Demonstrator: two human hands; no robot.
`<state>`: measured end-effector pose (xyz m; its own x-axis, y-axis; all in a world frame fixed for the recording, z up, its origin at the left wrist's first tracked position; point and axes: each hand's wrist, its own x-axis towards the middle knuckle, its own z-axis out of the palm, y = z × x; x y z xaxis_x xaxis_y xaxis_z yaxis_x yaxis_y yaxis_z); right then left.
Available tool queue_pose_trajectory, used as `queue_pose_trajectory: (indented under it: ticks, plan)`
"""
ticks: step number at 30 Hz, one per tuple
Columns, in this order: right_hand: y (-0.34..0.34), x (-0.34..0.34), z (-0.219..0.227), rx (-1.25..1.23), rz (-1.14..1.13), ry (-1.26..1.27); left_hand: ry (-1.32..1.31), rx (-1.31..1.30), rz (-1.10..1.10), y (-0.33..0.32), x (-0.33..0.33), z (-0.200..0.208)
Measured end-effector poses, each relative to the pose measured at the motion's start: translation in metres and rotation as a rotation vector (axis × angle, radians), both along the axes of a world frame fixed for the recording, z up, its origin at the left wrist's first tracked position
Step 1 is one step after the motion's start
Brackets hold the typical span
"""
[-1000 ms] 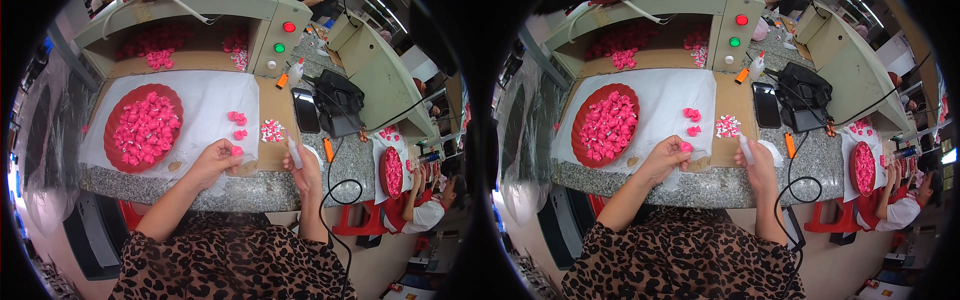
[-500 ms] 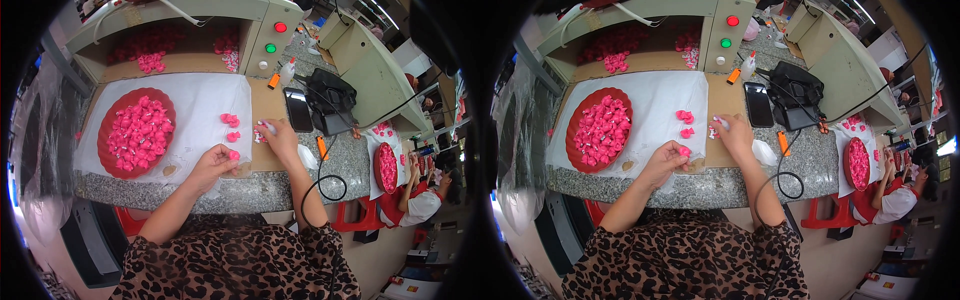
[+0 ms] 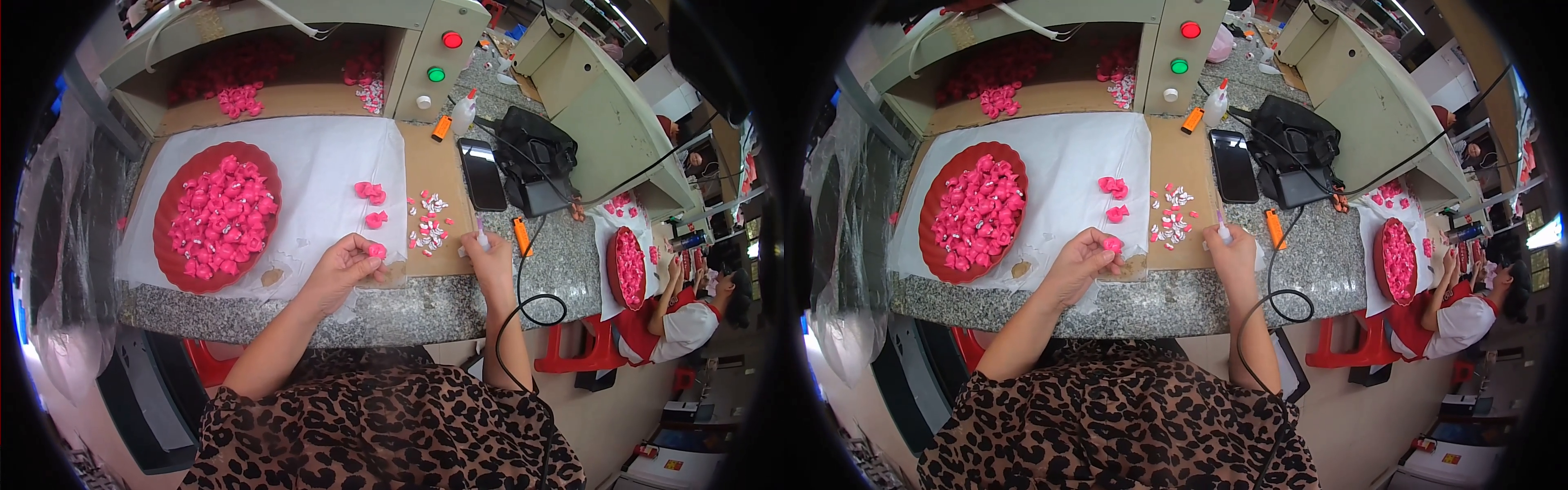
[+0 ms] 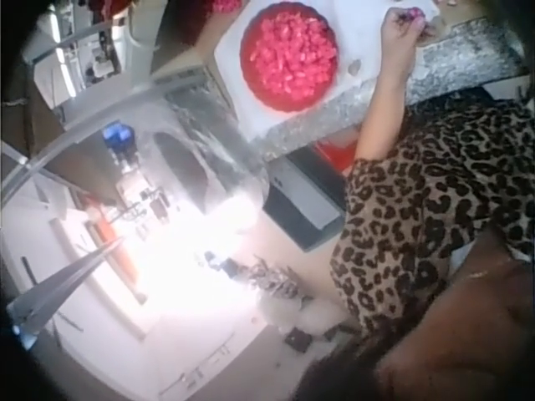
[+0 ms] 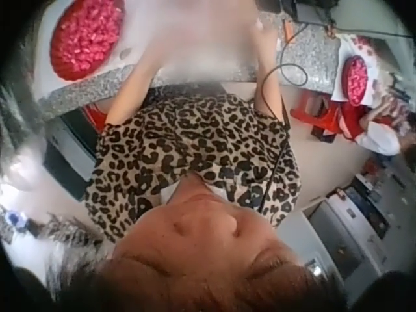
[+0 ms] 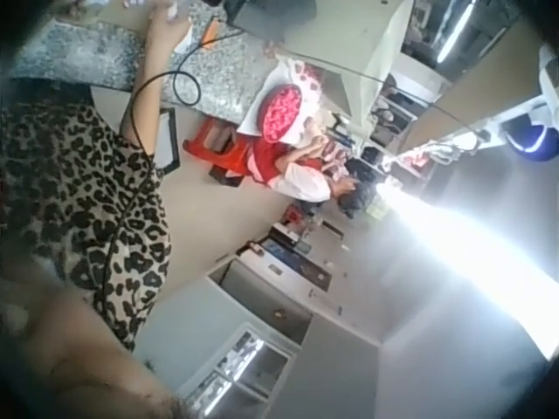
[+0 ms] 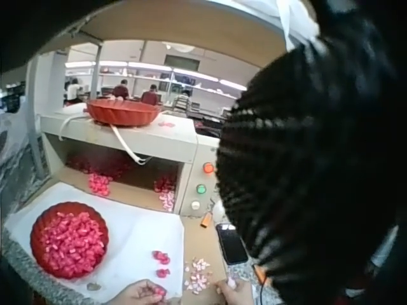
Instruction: The person glues small pink plastic parts together using a glue bottle at a factory workbench.
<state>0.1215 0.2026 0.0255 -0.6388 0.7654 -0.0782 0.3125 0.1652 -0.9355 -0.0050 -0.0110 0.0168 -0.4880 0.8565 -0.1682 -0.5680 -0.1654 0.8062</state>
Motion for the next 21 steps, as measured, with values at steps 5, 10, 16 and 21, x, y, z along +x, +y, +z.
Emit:
queue_pose_trajectory:
  ticks: [5,10,16,21]
  plan:
    - [-0.002,-0.003,-0.008,0.040,-0.017,-0.052,0.072,0.012,-0.005,-0.001,0.003,-0.002]
    - [0.001,-0.016,0.005,0.187,-0.093,-0.107,0.066,0.016,-0.002,-0.001,0.003,-0.003]
    - [0.003,-0.033,0.011,0.481,0.023,-0.317,0.050,0.025,0.019,0.000,0.003,-0.002]
    - [0.004,-0.036,0.009,0.589,0.067,-0.425,0.047,0.027,0.028,-0.001,0.004,0.005]
